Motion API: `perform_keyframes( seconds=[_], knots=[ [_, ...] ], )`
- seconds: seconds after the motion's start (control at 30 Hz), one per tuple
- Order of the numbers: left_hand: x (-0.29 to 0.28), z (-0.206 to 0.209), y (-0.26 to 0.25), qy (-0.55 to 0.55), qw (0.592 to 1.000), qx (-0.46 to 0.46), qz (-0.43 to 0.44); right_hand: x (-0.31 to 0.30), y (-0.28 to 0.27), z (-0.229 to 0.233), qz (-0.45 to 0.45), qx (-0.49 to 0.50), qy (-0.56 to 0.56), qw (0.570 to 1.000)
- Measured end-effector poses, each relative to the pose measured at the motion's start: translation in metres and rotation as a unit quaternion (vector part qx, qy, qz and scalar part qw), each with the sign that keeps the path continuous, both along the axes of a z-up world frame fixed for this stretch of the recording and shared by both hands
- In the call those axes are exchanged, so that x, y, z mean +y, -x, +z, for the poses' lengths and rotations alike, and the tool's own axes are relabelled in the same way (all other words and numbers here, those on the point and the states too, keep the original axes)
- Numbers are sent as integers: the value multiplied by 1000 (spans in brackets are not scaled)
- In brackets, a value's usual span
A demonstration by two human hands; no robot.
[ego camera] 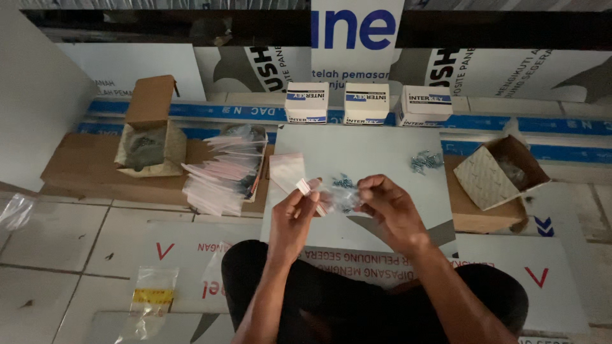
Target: The person picks up screws from a surface and places them into small plastic bags, then places the bags into a box.
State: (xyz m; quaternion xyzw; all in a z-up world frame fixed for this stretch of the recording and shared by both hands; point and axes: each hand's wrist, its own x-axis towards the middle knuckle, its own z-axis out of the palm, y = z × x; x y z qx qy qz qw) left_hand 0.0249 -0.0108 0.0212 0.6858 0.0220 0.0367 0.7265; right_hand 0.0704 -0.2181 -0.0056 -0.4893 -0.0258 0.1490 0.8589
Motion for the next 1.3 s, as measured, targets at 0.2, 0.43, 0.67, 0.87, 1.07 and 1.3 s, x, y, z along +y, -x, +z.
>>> perform_keyframes(
  seconds=[0.2,0.43,0.67,0.87,1.07,1.3],
  knots=[
    [-13,-10,-3,-22,1000,-1,15,-2,0,8,-108,-175,102,973],
    [-14,-21,-6,-12,1000,-18,21,-6,18,27,-221,-308,318,869],
    [-23,17,-6,-96,989,-116,-11,18,42,60,9,-190,344,920],
    [-22,25,-9,-117,984,-131,-20,13,33,56,-5,-219,417,882],
    [-19,10,-13,-127,968,-205,-64,10,27,26,113,-67,261,956],
    [-21,10,-11,-121,971,-203,-45,7,25,14,112,-50,240,963]
  ],
)
